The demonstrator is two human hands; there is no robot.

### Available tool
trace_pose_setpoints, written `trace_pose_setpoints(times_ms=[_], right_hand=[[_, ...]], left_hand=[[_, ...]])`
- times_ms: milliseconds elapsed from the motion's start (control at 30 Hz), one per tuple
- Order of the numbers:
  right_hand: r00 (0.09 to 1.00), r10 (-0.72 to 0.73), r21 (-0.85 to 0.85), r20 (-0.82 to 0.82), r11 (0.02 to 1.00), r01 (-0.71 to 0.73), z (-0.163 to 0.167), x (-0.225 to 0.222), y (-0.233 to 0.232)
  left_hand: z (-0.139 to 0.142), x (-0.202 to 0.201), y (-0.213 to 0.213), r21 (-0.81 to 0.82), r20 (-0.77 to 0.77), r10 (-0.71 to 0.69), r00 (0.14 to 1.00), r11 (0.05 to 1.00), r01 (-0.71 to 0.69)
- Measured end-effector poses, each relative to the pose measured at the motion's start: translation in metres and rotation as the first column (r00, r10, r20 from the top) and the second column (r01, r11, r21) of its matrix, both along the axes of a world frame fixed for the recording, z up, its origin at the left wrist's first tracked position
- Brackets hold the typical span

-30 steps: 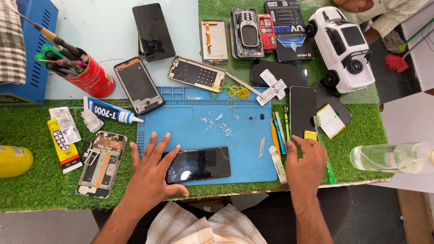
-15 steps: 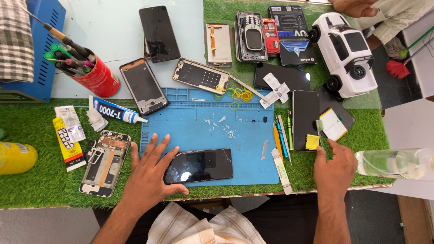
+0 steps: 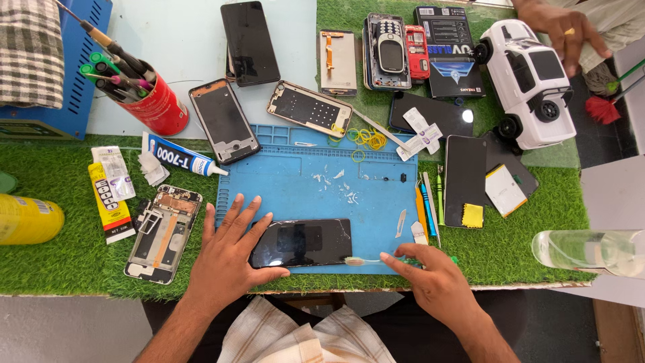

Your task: The person holds a smartphone on a blue repair mat and uses a small blade to scrape old adhesive and residue from the edge of the phone's screen, working around the perimeter. They then pick up a toothbrush and brush the screen surface to clear away debris.

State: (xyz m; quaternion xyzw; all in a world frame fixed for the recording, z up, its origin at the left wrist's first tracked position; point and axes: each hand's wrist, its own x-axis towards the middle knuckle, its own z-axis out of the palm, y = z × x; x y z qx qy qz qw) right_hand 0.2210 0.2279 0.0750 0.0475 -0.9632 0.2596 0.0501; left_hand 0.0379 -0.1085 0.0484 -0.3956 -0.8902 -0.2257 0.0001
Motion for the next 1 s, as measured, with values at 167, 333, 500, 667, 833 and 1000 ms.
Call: trace_pose_setpoints(times_ms=[167,333,500,667,833,1000], right_hand=[[0.997,0.078,0.092,-0.029,0.993,-0.075,-0.006,-0.025,-0.001],[0.987,-0.075,0.127,-0.141,0.987,0.093,-0.007,-0.056,0.006],[1.0,0.029,-0.018,-0.001,0.999,-0.029,0.005,-0.043,0.002],[0.997,0.079,0.088,-0.01,0.993,-0.078,-0.003,-0.047,-0.008],[0.985,-0.151,0.089,-0.089,0.983,0.159,-0.003,-0.054,-0.003],[0.993,0.116,0.011,-0.031,0.993,-0.115,-0.002,-0.046,-0.014]], left_hand=[[0.002,-0.002,-0.001,0.021,0.001,-0.001,1.0,1.0,0.001],[0.005,-0.003,0.001,0.021,0.016,-0.013,1.0,1.0,0.013],[0.007,-0.004,0.003,0.031,0.008,-0.01,1.0,0.999,0.009],[0.009,-0.006,0.001,0.024,0.015,-0.019,1.0,1.0,0.019],[0.007,-0.001,0.003,0.044,-0.007,-0.017,1.0,0.999,0.017],[0.006,-0.003,0.004,0.024,0.029,-0.019,0.999,1.0,0.018]])
